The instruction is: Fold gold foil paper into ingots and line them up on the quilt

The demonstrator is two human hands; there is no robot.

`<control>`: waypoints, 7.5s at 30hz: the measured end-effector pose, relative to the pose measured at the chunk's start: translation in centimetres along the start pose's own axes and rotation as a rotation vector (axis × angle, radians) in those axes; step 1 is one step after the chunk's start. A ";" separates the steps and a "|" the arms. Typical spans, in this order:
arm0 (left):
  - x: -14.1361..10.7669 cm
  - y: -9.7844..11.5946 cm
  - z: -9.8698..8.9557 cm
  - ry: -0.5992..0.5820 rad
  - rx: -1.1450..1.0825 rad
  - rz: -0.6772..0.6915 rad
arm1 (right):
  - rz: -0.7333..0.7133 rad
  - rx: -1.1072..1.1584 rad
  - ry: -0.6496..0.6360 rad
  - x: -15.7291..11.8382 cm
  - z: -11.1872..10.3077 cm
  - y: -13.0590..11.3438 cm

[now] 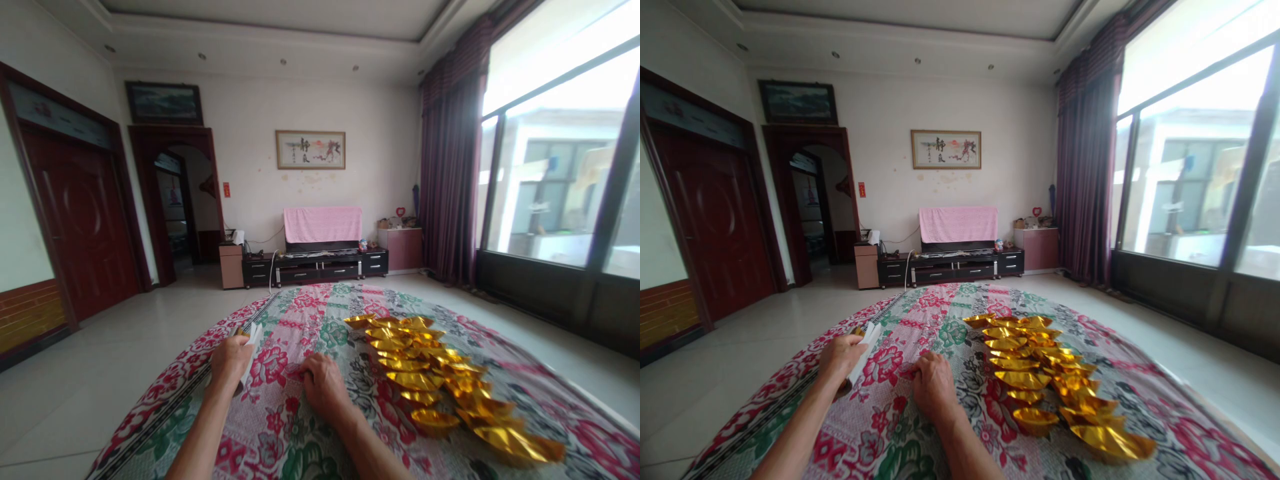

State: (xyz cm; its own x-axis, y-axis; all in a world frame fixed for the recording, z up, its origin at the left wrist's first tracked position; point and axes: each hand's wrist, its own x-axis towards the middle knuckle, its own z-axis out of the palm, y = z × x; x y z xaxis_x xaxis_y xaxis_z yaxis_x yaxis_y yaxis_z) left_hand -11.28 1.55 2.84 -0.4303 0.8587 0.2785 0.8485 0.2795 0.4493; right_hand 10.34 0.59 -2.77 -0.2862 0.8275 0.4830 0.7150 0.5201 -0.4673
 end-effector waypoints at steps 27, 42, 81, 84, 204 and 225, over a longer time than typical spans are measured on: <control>-4.9 4.6 6.4 -0.264 -0.348 0.825 | 0.296 0.118 0.330 1.4 -0.1 3.0; -4.2 4.0 4.7 -0.337 -0.509 0.634 | 0.070 0.235 0.102 0.7 -2.8 3.5; -2.7 5.1 3.9 -0.238 -0.524 0.198 | 0.107 0.485 0.428 2.8 -3.4 0.7; -2.7 5.4 3.9 -0.204 -0.578 0.170 | 0.268 0.545 0.390 2.8 -2.9 1.2; -6.8 5.1 5.8 -0.154 -0.086 0.528 | 0.289 -0.311 0.065 -2.2 -3.7 2.5; -6.1 4.2 6.8 -0.076 -0.288 0.559 | 0.173 0.108 0.183 -1.8 -3.2 3.5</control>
State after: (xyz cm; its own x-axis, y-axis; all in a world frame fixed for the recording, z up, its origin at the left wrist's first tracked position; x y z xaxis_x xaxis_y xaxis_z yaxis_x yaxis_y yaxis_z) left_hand -3.03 0.43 -2.71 0.0859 0.8727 0.4806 0.8174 -0.3375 0.4668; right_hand 15.36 0.25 -2.86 -0.0385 0.8590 0.5106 0.6682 0.4020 -0.6260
